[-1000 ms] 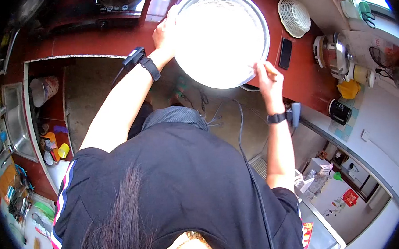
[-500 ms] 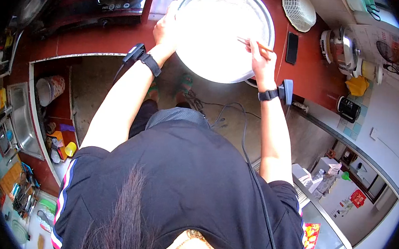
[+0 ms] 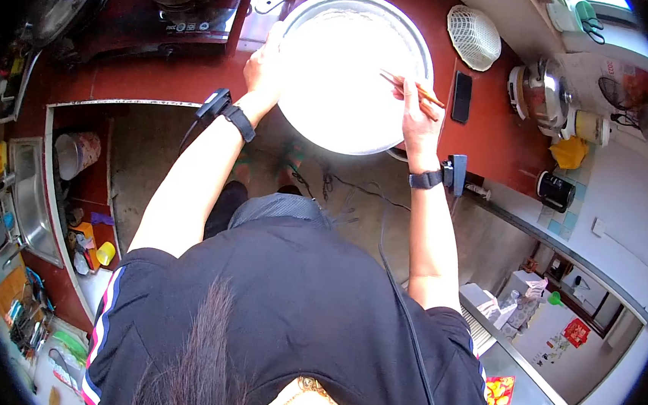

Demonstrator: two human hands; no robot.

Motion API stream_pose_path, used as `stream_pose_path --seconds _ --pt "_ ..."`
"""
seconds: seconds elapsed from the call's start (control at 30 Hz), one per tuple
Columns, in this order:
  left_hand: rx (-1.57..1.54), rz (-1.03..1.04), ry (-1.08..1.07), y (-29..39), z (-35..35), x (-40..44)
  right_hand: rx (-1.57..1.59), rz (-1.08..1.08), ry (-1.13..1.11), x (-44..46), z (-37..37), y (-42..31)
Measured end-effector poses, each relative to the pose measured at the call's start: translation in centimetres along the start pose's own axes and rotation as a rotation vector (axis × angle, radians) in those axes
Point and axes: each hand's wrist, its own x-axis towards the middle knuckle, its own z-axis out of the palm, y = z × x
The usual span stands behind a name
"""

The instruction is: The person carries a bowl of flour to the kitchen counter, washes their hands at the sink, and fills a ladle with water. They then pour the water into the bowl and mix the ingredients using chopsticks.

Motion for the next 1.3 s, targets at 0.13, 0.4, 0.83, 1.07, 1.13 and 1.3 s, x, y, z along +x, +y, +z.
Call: stream_pose_path --seconds 0.13,0.4,0.83,1.07,1.13,1.3 --pt "0.040 -0.050 -0.039 0.3 -0.2 0.2 -0.134 -0.189 -0.170 4.6 1.1 -0.6" --pt "-0.024 -0.043 -0.016 -0.1 0.0 0.2 -0.205 -0.213 -0.311 11.5 -1.9 0.6" --pt "-0.022 -0.026 -0.027 -0.3 0.2 0.5 -0.058 -0.119 -0.078 8.7 6.8 1.6" --pt "-0.099 -0.033 0.007 -0.1 0.1 0.3 -0.246 -0.258 -0.207 2.2 6.2 -1.7" --pt "-0.123 0.003 0.040 -0.3 0.3 0.2 -0.154 -0.204 -0.221 2.7 5.1 -0.4" --pt "-0.116 -0.051 -0.009 0.3 -0.3 0.4 -0.053 -0.117 -0.121 5.7 7.9 -1.3"
